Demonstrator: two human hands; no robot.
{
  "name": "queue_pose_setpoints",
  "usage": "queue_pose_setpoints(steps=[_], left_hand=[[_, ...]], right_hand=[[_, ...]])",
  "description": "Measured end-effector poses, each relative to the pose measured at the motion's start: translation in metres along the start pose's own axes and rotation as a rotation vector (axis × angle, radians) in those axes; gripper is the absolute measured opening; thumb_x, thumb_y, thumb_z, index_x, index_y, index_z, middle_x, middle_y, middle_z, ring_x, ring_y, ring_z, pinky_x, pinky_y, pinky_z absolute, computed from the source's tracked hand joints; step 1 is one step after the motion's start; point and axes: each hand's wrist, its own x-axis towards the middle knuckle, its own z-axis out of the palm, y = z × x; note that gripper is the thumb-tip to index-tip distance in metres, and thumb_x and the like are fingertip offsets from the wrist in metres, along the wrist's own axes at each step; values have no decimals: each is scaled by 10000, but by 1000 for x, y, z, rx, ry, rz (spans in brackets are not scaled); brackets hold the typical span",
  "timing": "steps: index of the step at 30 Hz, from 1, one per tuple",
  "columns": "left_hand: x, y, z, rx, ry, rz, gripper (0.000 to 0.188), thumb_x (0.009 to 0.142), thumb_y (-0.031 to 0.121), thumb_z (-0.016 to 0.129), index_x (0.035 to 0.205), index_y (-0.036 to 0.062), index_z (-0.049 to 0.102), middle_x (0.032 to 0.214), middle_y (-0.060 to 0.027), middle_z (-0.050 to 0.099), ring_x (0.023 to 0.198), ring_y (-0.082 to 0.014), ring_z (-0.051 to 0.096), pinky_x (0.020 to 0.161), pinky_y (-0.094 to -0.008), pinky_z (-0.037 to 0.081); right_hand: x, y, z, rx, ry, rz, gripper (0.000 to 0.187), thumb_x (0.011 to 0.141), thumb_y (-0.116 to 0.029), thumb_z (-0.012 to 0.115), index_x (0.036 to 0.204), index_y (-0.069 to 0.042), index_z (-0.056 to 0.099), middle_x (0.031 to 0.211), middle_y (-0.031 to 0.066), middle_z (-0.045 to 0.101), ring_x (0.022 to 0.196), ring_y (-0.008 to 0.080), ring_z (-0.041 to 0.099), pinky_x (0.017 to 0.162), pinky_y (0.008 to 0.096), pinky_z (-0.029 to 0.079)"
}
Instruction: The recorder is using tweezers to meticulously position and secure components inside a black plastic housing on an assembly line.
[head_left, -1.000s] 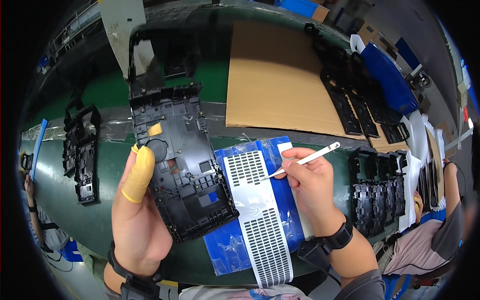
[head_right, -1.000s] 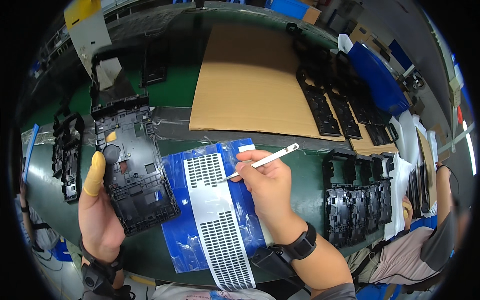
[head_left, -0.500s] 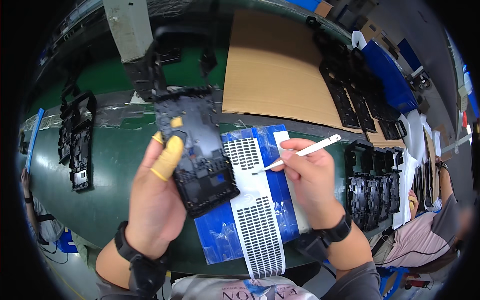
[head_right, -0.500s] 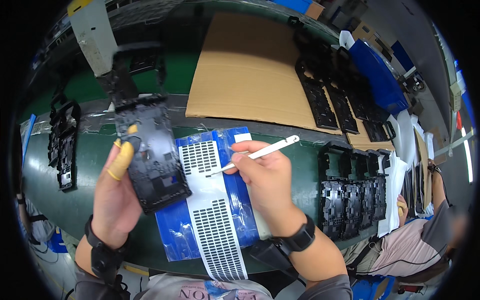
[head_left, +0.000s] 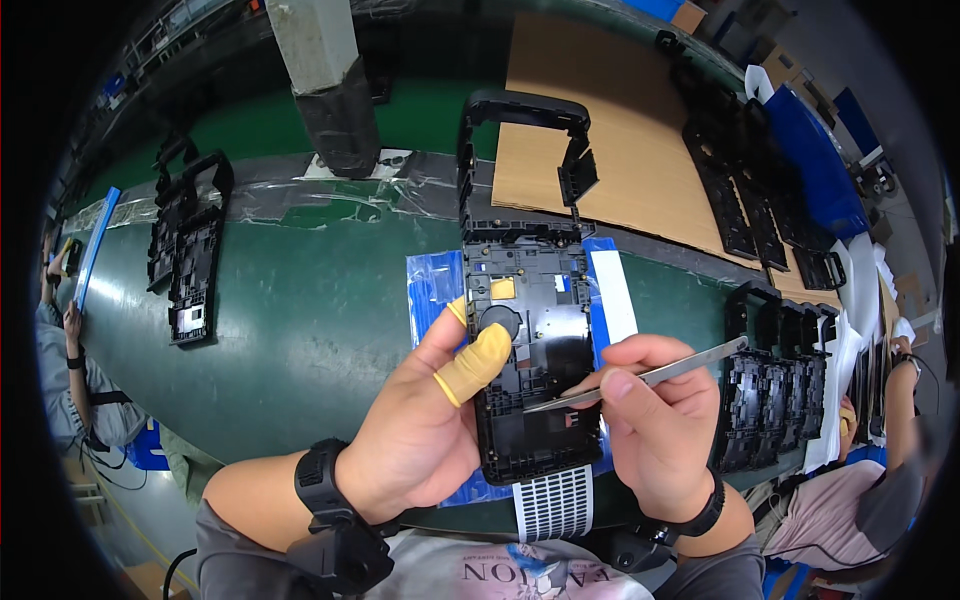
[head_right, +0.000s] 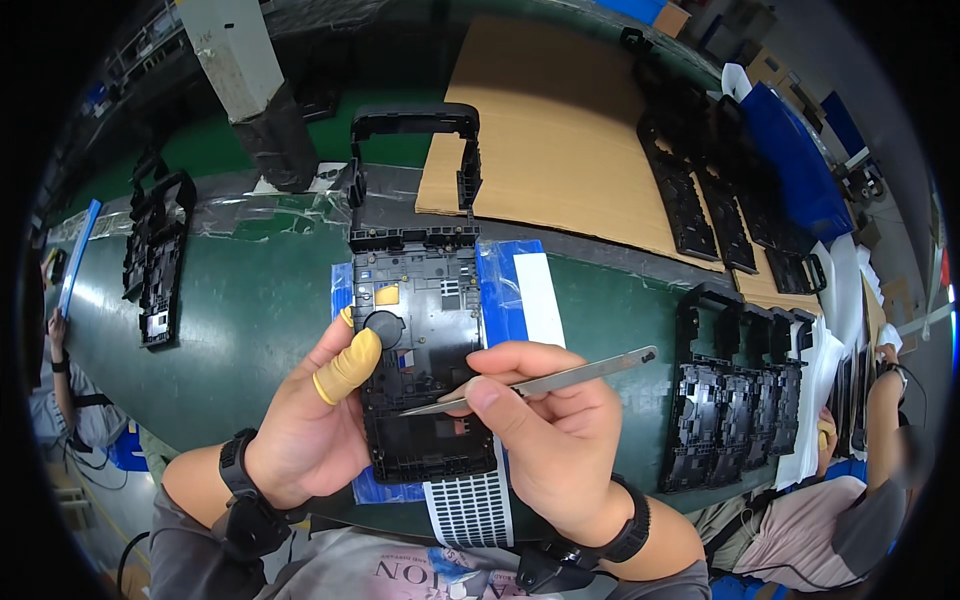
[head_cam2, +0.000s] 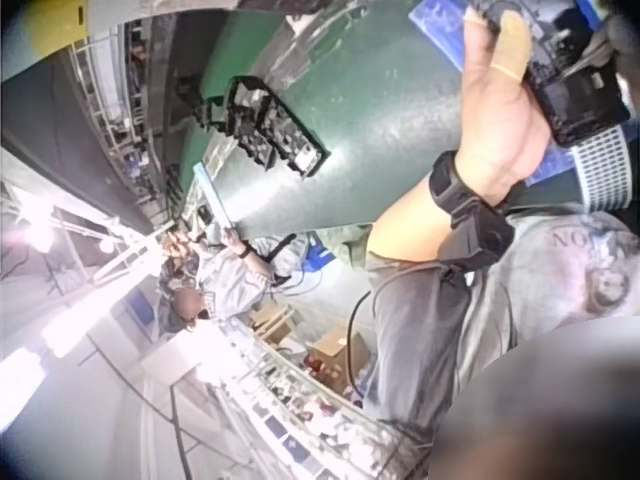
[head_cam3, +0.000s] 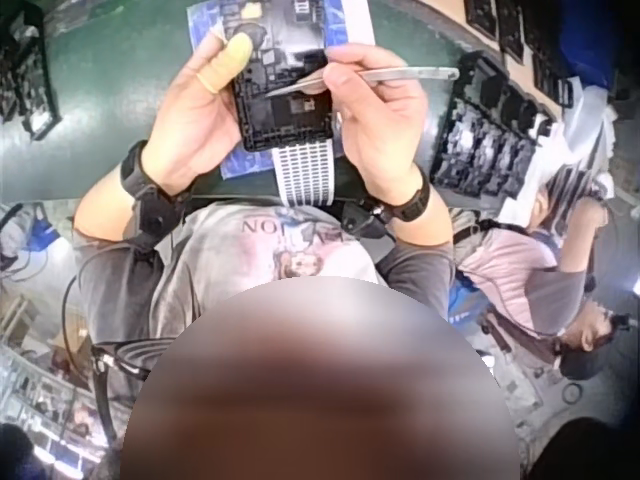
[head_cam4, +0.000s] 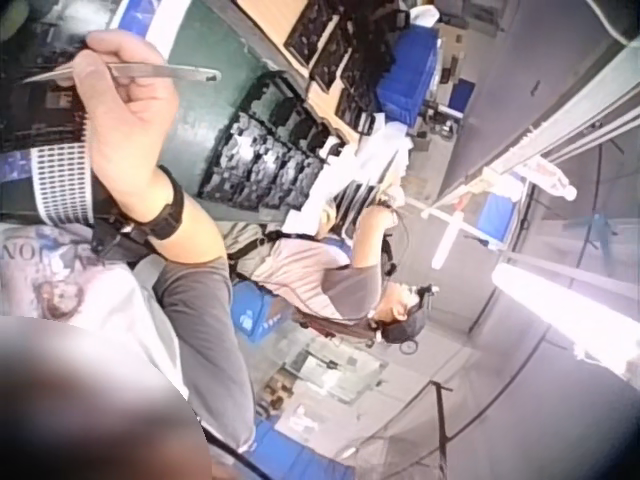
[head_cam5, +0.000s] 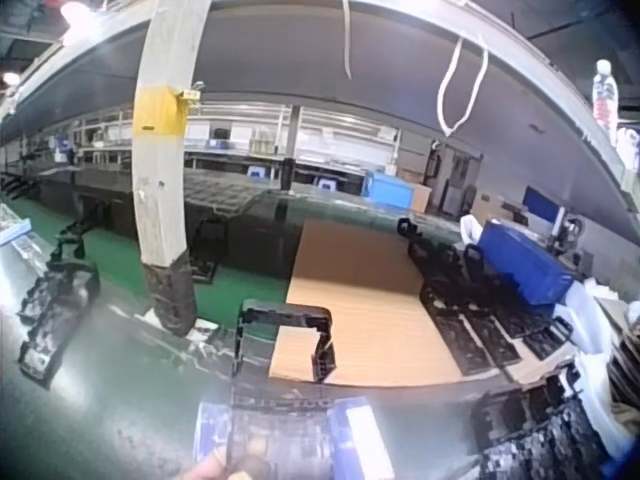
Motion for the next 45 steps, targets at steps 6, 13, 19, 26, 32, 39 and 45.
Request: queue_pose_setpoints(steps=[6,13,19,26,32,39,45], left_hand=[[0,0,-1,-8,-24,19,341,853,141,428,1178,94,332,1075,-71,472,960,-172,497,807,-327,438],[1,-2,-1,40,-13,69,418,834,235,462,1192,79,314,1121,-92,455,1009,-203,478,859,-353,405],[-1,-2,-1,41,-4,70,410,841,231,447,1193,74,311,1114,-103,458,1002,-214,484,844,-369,416],[-1,0,-5,-68,-53,34,376,835,127,449,1186,87,319,1078,-81,473,976,-192,489,825,-341,419],[-2,-5,0,34,35,100,442,807,182,458,1205,66,303,1123,-138,453,982,-265,496,827,-411,420],[-2,-4,0,16,8,93,424,813,173,447,1200,69,310,1118,-144,455,980,-276,496,826,-422,422],[-2,-4,0,10,32,97,415,816,169,444,1196,67,312,1106,-145,462,976,-275,499,822,-425,425]], right_hand=[[1,1,4,6,4,13,189,761,49,513,945,80,483,785,145,580,704,162,583,640,244,485],[1,1,4,-38,-6,26,180,760,47,518,935,84,495,787,140,584,703,146,580,640,220,476],[2,1,4,-76,6,22,179,759,49,518,933,83,497,787,138,584,704,143,577,624,218,471],[4,4,2,-40,-4,21,179,755,58,515,932,80,499,776,138,582,686,154,579,592,239,478],[2,1,2,62,-15,49,175,760,58,506,933,78,499,773,141,580,677,162,576,587,265,481],[3,0,8,-105,47,26,148,765,17,470,909,53,484,702,173,567,616,242,585,544,340,487],[4,0,7,-130,50,33,156,762,15,478,913,54,482,712,175,571,620,240,586,546,337,487]])
